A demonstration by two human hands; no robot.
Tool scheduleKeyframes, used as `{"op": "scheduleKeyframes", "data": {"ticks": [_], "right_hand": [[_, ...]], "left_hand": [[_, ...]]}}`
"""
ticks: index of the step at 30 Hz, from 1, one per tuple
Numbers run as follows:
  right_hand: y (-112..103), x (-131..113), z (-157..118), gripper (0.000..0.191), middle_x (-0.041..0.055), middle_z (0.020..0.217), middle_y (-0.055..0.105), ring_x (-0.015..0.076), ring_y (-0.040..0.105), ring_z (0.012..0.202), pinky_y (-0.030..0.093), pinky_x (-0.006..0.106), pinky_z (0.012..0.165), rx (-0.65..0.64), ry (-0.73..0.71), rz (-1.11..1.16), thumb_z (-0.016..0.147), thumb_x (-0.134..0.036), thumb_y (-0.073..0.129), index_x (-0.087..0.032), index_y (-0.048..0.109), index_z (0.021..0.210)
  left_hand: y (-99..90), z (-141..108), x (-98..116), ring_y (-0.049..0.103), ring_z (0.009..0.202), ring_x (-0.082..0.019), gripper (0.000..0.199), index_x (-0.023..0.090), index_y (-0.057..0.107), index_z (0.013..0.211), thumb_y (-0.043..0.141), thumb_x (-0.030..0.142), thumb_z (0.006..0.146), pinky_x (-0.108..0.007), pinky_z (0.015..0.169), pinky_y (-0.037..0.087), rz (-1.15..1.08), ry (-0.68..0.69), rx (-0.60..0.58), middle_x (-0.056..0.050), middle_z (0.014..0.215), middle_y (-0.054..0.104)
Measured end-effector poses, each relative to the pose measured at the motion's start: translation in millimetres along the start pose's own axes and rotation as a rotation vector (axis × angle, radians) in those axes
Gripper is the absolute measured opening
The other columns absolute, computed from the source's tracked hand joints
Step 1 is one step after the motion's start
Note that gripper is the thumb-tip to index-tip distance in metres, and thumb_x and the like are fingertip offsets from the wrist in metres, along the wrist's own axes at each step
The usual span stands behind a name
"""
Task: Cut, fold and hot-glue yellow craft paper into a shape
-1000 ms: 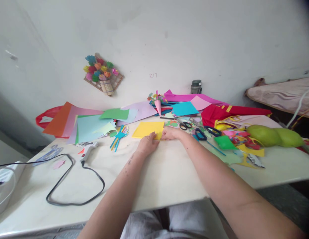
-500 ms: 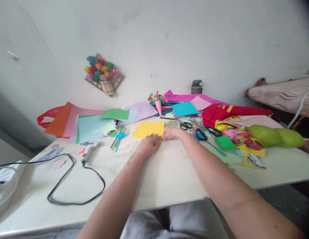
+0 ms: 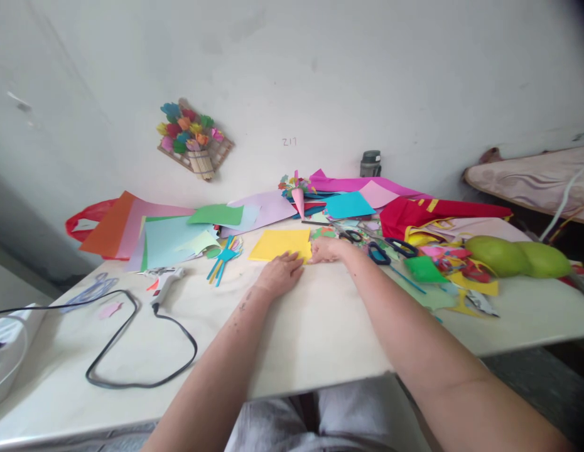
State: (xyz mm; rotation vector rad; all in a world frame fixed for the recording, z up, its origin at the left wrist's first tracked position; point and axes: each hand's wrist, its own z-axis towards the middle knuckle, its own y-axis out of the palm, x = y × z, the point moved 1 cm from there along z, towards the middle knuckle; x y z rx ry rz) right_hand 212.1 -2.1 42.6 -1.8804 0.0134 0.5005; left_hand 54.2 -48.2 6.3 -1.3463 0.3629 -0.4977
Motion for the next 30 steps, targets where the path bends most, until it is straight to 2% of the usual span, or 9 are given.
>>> {"op": "scheduleKeyframes", "data": {"ticks": [7, 14, 18, 22, 25, 30], "right_hand": [[-6, -4, -6, 0.023, -0.0017, 0.046, 0.048, 0.0081, 0.045, 0.043, 0.030, 0.020, 0.042, -0.013, -0.014, -0.119, 0.073, -0.029, 0.056, -0.013, 0.056, 0.057], [-3, 1, -2, 0.019, -0.0002, 0.048, 0.051, 0.0087, 0.045, 0.043, 0.032, 0.021, 0.043, -0.011, -0.041, -0.066, 0.072, -0.025, 0.056, -0.011, 0.059, 0.059], [1, 12, 3, 0.013, -0.0008, 0.049, 0.053, 0.0076, 0.044, 0.042, 0.031, 0.020, 0.042, 0.016, -0.092, 0.017, 0.069, -0.020, 0.055, -0.011, 0.063, 0.065], [2, 17, 10, 0.018, 0.0005, 0.064, 0.062, 0.0080, 0.052, 0.052, 0.036, 0.017, 0.046, 0.097, -0.160, 0.114, 0.068, -0.023, 0.056, -0.014, 0.066, 0.081], [0, 10, 7, 0.022, 0.0008, 0.076, 0.066, 0.0103, 0.058, 0.066, 0.038, 0.016, 0.053, 0.117, -0.211, 0.010, 0.063, -0.024, 0.061, -0.017, 0.068, 0.083], [-3, -3, -6, 0.021, -0.0015, 0.085, 0.068, 0.0147, 0.060, 0.077, 0.038, 0.019, 0.056, 0.159, -0.149, -0.212, 0.061, -0.026, 0.062, -0.024, 0.070, 0.081]], "left_hand": [[0.2, -1, 1, 0.035, 0.123, -0.017, 0.042, 0.023, 0.049, 0.122, 0.032, 0.036, 0.085, -0.033, 0.103, 0.026, -0.031, -0.029, -0.007, -0.002, 0.131, 0.044], [-1.9, -1, 3, 0.033, 0.125, -0.021, 0.044, 0.024, 0.048, 0.123, 0.028, 0.039, 0.087, -0.036, 0.103, 0.025, -0.005, 0.002, -0.038, -0.003, 0.134, 0.040], [-2.2, -1, 2, 0.029, 0.127, -0.019, 0.044, 0.027, 0.046, 0.124, 0.028, 0.040, 0.086, -0.034, 0.104, 0.024, -0.016, -0.012, -0.073, 0.001, 0.136, 0.037], [-0.2, -1, 1, 0.027, 0.128, -0.021, 0.045, 0.026, 0.045, 0.125, 0.027, 0.041, 0.087, -0.036, 0.104, 0.023, -0.027, -0.020, -0.076, 0.000, 0.136, 0.037], [2.0, -1, 2, 0.025, 0.128, -0.021, 0.046, 0.023, 0.041, 0.128, 0.027, 0.040, 0.087, -0.038, 0.104, 0.022, -0.038, -0.035, -0.072, -0.002, 0.136, 0.037], [4.5, -1, 6, 0.028, 0.127, -0.024, 0.054, 0.012, 0.028, 0.134, 0.030, 0.036, 0.086, -0.038, 0.102, 0.024, -0.045, -0.126, -0.034, -0.012, 0.132, 0.042]]}}
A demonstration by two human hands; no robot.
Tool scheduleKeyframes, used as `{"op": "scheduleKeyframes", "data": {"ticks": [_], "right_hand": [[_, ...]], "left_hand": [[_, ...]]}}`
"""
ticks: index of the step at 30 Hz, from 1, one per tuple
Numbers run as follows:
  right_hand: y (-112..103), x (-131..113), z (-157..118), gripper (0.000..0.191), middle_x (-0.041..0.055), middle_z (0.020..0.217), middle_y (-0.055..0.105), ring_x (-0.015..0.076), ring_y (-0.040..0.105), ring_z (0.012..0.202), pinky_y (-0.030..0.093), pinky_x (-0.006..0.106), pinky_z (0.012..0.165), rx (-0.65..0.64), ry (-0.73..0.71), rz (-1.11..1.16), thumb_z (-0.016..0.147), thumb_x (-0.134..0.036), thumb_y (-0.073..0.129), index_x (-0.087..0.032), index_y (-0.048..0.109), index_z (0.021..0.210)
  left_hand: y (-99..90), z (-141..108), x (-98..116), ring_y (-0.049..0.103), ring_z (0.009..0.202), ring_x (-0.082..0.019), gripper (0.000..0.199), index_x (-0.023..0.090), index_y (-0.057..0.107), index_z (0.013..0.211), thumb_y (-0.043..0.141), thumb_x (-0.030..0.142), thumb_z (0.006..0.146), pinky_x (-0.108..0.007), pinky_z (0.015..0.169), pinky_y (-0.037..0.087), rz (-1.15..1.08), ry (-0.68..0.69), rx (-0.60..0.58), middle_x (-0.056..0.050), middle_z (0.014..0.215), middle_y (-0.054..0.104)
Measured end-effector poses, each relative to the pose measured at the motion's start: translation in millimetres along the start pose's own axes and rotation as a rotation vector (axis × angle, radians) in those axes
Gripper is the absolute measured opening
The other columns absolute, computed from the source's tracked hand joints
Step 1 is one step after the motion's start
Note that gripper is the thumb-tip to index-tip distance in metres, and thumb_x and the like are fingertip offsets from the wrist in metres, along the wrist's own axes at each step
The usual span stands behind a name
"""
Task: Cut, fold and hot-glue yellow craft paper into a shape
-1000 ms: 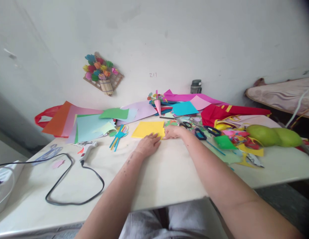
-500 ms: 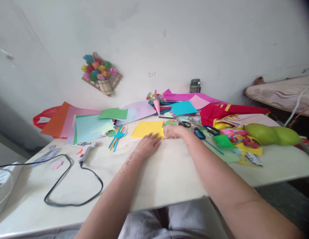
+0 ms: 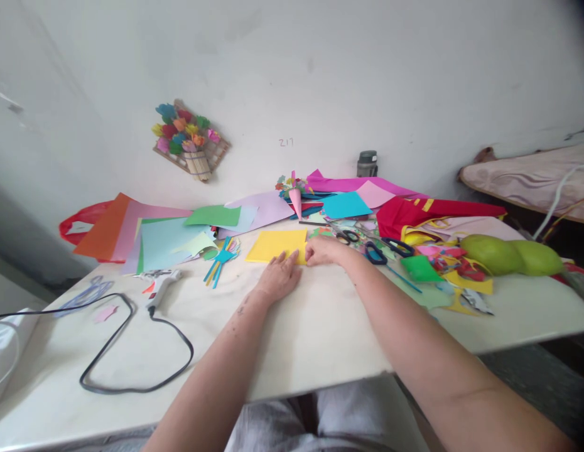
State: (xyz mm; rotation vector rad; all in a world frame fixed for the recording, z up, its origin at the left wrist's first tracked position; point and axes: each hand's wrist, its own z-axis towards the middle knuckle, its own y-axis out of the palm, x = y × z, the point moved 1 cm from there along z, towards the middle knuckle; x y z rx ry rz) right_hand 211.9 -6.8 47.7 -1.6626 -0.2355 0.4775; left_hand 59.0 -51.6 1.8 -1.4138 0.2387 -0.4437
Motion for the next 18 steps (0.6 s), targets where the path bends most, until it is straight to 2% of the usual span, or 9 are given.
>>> {"op": "scheduleKeyframes", "data": {"ticks": [5, 10, 14, 18], "right_hand": [[2, 1, -1, 0.020, 0.0010, 0.083, 0.068, 0.0170, 0.061, 0.079, 0.039, 0.021, 0.060, 0.069, -0.033, -0.091, 0.065, -0.026, 0.058, -0.026, 0.070, 0.082], [4, 3, 1, 0.022, 0.0042, 0.083, 0.068, 0.0196, 0.061, 0.078, 0.039, 0.024, 0.062, 0.134, -0.068, -0.172, 0.068, -0.023, 0.054, -0.025, 0.070, 0.083], [6, 5, 1, 0.024, 0.0039, 0.088, 0.068, 0.0189, 0.061, 0.082, 0.039, 0.024, 0.067, 0.173, -0.111, -0.201, 0.069, -0.024, 0.054, -0.026, 0.069, 0.088], [5, 3, -1, 0.026, 0.0037, 0.090, 0.068, 0.0184, 0.061, 0.082, 0.039, 0.024, 0.068, 0.201, -0.138, -0.234, 0.070, -0.024, 0.053, -0.027, 0.069, 0.091]], "left_hand": [[0.3, 2, 2, 0.036, 0.122, -0.020, 0.047, 0.013, 0.032, 0.131, 0.031, 0.026, 0.085, -0.034, 0.100, 0.028, -0.001, -0.060, 0.074, -0.012, 0.127, 0.047], [-1.2, 6, -2, 0.057, 0.099, -0.018, 0.035, 0.024, 0.047, 0.117, 0.038, 0.026, 0.083, -0.029, 0.083, 0.042, -0.016, -0.175, 0.133, -0.004, 0.110, 0.061], [-2.0, 9, -4, 0.059, 0.092, -0.018, 0.027, 0.029, 0.058, 0.102, 0.041, 0.032, 0.082, -0.028, 0.080, 0.044, -0.030, -0.201, 0.165, 0.001, 0.100, 0.065], [-1.5, 11, -7, 0.060, 0.089, -0.018, 0.026, 0.031, 0.063, 0.098, 0.043, 0.034, 0.081, -0.028, 0.079, 0.044, -0.020, -0.254, 0.178, 0.002, 0.096, 0.067]]}}
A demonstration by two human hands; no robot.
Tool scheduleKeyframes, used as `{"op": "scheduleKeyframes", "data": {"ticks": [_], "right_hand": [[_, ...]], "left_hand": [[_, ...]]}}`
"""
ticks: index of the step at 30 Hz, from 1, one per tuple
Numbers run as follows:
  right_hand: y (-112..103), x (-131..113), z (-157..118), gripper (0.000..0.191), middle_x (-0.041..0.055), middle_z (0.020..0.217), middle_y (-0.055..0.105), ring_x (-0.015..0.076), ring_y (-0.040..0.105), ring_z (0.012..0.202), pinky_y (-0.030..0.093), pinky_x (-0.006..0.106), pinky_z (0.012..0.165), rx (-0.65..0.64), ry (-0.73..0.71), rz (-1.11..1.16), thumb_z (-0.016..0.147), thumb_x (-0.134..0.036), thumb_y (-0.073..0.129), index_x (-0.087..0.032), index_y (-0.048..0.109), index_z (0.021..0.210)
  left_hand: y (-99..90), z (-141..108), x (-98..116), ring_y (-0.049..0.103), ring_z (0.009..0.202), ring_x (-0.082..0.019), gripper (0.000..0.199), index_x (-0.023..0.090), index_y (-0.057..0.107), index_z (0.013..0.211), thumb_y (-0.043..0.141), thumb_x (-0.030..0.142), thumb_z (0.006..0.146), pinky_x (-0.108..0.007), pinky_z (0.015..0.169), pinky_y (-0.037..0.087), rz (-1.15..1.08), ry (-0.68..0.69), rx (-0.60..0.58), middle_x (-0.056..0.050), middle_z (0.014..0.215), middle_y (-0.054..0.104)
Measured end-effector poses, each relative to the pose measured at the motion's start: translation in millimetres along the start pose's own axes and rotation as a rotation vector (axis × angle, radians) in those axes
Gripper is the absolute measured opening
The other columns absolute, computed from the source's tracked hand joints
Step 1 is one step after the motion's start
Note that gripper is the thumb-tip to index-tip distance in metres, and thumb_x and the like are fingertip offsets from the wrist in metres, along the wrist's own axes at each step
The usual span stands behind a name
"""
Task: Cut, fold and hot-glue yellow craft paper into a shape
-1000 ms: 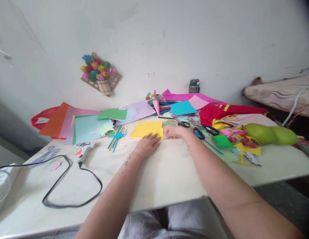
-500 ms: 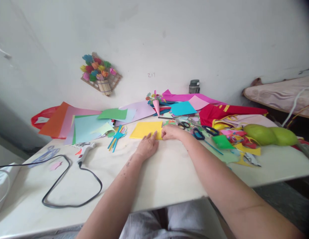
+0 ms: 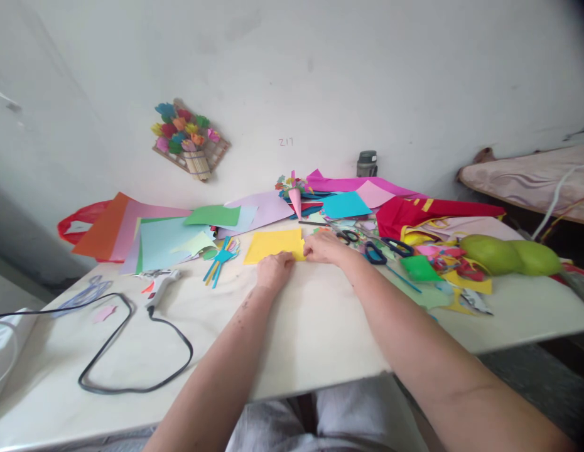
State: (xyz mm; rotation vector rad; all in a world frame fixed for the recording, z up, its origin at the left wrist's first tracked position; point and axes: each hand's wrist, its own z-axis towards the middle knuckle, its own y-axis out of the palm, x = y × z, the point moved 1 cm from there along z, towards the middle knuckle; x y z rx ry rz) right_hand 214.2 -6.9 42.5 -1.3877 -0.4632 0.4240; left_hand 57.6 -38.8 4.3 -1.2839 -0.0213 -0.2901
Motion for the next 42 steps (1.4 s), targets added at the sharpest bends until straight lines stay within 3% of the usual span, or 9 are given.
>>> {"op": "scheduleKeyframes", "data": {"ticks": [7, 12, 17, 27, 36, 42], "right_hand": [[-4, -9, 0, 0.025, 0.0124, 0.084, 0.068, 0.0217, 0.062, 0.079, 0.040, 0.027, 0.068, -0.038, -0.007, -0.100, 0.071, -0.018, 0.051, -0.017, 0.070, 0.086], [-2, -11, 2, 0.028, 0.0154, 0.086, 0.067, 0.0231, 0.061, 0.083, 0.040, 0.027, 0.069, -0.042, -0.026, -0.130, 0.073, -0.017, 0.047, -0.012, 0.069, 0.090], [-1, -7, 1, 0.027, 0.0136, 0.088, 0.067, 0.0221, 0.061, 0.083, 0.039, 0.027, 0.070, -0.040, -0.020, -0.086, 0.072, -0.018, 0.047, -0.015, 0.069, 0.088], [1, 1, -1, 0.027, 0.0051, 0.088, 0.068, 0.0197, 0.061, 0.082, 0.038, 0.024, 0.062, -0.023, 0.035, 0.005, 0.072, -0.023, 0.047, -0.024, 0.069, 0.087], [9, 4, 4, 0.024, 0.0032, 0.090, 0.067, 0.0188, 0.060, 0.083, 0.038, 0.024, 0.066, 0.040, 0.005, 0.021, 0.073, -0.029, 0.052, -0.027, 0.069, 0.089], [10, 3, 6, 0.025, 0.0060, 0.088, 0.067, 0.0191, 0.058, 0.084, 0.037, 0.025, 0.066, 0.032, -0.024, -0.027, 0.075, -0.023, 0.048, -0.024, 0.070, 0.086]], "left_hand": [[0.6, 3, -4, 0.061, 0.088, -0.018, 0.025, 0.032, 0.065, 0.096, 0.047, 0.036, 0.079, -0.028, 0.079, 0.044, -0.009, 0.012, 0.017, 0.002, 0.095, 0.067], [-0.3, 5, -6, 0.059, 0.093, -0.017, 0.023, 0.030, 0.064, 0.093, 0.044, 0.030, 0.081, -0.028, 0.080, 0.043, 0.009, 0.157, 0.022, 0.002, 0.102, 0.065], [-1.1, 7, -4, 0.053, 0.104, -0.016, 0.024, 0.026, 0.063, 0.089, 0.041, 0.022, 0.082, -0.028, 0.083, 0.044, 0.065, 0.331, 0.000, 0.002, 0.122, 0.053], [1.0, 14, -6, 0.054, 0.100, -0.016, 0.019, 0.022, 0.062, 0.085, 0.043, 0.021, 0.082, -0.029, 0.075, 0.048, 0.057, 0.426, 0.068, 0.002, 0.120, 0.055], [2.9, 15, -7, 0.057, 0.095, -0.015, 0.015, 0.021, 0.062, 0.081, 0.048, 0.020, 0.079, -0.028, 0.074, 0.048, 0.012, 0.413, 0.107, 0.001, 0.115, 0.059], [4.1, 15, -7, 0.057, 0.097, -0.014, 0.015, 0.022, 0.062, 0.081, 0.047, 0.019, 0.080, -0.027, 0.076, 0.047, -0.011, 0.395, 0.115, 0.001, 0.113, 0.060]]}}
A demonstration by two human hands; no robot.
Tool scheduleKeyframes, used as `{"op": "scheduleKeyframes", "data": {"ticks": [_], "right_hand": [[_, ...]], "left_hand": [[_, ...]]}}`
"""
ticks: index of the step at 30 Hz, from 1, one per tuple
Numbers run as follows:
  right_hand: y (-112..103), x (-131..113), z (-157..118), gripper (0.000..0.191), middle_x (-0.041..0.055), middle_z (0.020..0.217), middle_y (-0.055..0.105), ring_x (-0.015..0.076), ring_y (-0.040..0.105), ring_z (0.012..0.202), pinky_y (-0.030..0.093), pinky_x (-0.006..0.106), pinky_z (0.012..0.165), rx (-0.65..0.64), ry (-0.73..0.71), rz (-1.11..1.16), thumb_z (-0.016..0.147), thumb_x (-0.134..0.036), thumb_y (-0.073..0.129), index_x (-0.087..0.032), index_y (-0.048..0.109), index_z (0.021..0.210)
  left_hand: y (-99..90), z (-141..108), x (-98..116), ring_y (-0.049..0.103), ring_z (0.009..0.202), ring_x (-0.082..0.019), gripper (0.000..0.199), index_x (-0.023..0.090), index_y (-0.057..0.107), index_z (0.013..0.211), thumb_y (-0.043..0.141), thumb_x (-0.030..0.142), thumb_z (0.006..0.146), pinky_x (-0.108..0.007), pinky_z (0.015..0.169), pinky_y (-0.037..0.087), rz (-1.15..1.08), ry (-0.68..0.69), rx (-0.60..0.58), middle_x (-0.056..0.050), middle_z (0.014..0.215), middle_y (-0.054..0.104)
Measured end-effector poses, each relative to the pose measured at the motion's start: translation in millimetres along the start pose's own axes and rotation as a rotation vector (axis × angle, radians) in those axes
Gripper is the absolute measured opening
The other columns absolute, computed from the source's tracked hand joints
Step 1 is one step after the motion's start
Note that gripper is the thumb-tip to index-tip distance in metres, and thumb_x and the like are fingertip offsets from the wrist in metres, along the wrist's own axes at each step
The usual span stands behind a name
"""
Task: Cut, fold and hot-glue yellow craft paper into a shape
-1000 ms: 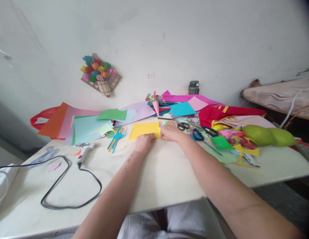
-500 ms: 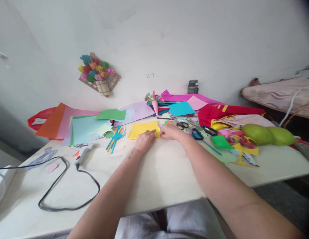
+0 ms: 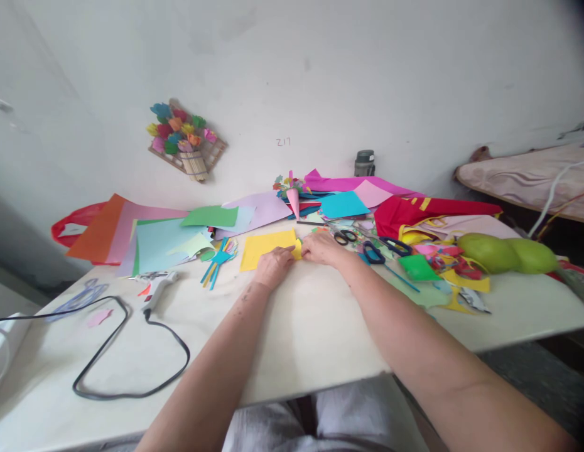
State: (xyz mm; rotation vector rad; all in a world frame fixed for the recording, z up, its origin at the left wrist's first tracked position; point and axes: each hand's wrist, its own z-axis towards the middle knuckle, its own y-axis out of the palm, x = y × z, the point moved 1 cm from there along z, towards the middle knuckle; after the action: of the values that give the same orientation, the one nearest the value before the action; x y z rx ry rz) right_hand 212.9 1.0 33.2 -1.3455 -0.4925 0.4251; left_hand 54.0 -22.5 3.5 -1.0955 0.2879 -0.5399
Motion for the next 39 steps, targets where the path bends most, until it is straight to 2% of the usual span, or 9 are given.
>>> {"op": "scheduleKeyframes", "data": {"ticks": [8, 13, 18, 26, 32, 36, 39], "right_hand": [[1, -1, -1, 0.025, 0.0058, 0.088, 0.066, 0.0180, 0.058, 0.082, 0.035, 0.024, 0.063, 0.030, -0.036, -0.001, 0.076, -0.020, 0.046, -0.023, 0.070, 0.083], [4, 1, 0, 0.025, 0.0033, 0.090, 0.066, 0.0170, 0.057, 0.082, 0.035, 0.023, 0.061, 0.063, -0.013, 0.045, 0.076, -0.023, 0.048, -0.026, 0.068, 0.090], [5, 3, 1, 0.020, 0.0013, 0.088, 0.065, 0.0156, 0.056, 0.081, 0.034, 0.022, 0.060, 0.024, 0.007, 0.068, 0.076, -0.028, 0.050, -0.028, 0.068, 0.086], [6, 2, 1, 0.020, -0.0009, 0.093, 0.064, 0.0143, 0.056, 0.083, 0.034, 0.021, 0.060, 0.021, 0.014, 0.145, 0.075, -0.030, 0.054, -0.029, 0.067, 0.091], [11, 3, 4, 0.017, 0.0007, 0.090, 0.065, 0.0150, 0.056, 0.083, 0.035, 0.021, 0.061, 0.047, -0.008, 0.164, 0.075, -0.029, 0.055, -0.027, 0.069, 0.085], [11, 3, 4, 0.016, 0.0002, 0.090, 0.065, 0.0137, 0.056, 0.081, 0.035, 0.020, 0.062, 0.050, 0.010, 0.239, 0.074, -0.028, 0.057, -0.025, 0.068, 0.085], [11, 3, 3, 0.016, -0.0012, 0.088, 0.066, 0.0129, 0.056, 0.079, 0.035, 0.019, 0.061, 0.040, 0.047, 0.318, 0.073, -0.027, 0.058, -0.024, 0.068, 0.085]], "left_hand": [[0.4, 0, 1, 0.055, 0.100, -0.016, 0.018, 0.021, 0.062, 0.087, 0.045, 0.021, 0.080, -0.029, 0.079, 0.047, -0.003, -0.041, -0.033, -0.003, 0.115, 0.058], [0.9, 0, 1, 0.054, 0.101, -0.015, 0.019, 0.021, 0.062, 0.088, 0.044, 0.020, 0.081, -0.028, 0.080, 0.046, -0.018, -0.050, -0.044, -0.003, 0.116, 0.058], [0.8, 0, 1, 0.055, 0.100, -0.015, 0.020, 0.023, 0.061, 0.089, 0.044, 0.022, 0.080, -0.028, 0.079, 0.046, -0.026, -0.063, -0.048, -0.001, 0.116, 0.058], [1.9, -2, 0, 0.055, 0.098, -0.015, 0.013, 0.023, 0.062, 0.081, 0.050, 0.021, 0.076, -0.027, 0.080, 0.046, -0.092, -0.125, -0.024, 0.002, 0.116, 0.058], [2.4, 0, -3, 0.044, 0.108, -0.017, 0.009, 0.023, 0.061, 0.074, 0.053, 0.021, 0.076, -0.031, 0.081, 0.046, -0.106, -0.050, 0.052, 0.002, 0.114, 0.059], [1.2, 0, -3, 0.043, 0.105, -0.020, 0.005, 0.023, 0.062, 0.072, 0.057, 0.022, 0.073, -0.037, 0.085, 0.043, -0.094, -0.031, 0.088, 0.000, 0.114, 0.057], [0.4, 0, -3, 0.045, 0.102, -0.021, 0.004, 0.022, 0.062, 0.071, 0.058, 0.022, 0.072, -0.038, 0.082, 0.043, -0.086, -0.045, 0.095, -0.001, 0.113, 0.056]]}}
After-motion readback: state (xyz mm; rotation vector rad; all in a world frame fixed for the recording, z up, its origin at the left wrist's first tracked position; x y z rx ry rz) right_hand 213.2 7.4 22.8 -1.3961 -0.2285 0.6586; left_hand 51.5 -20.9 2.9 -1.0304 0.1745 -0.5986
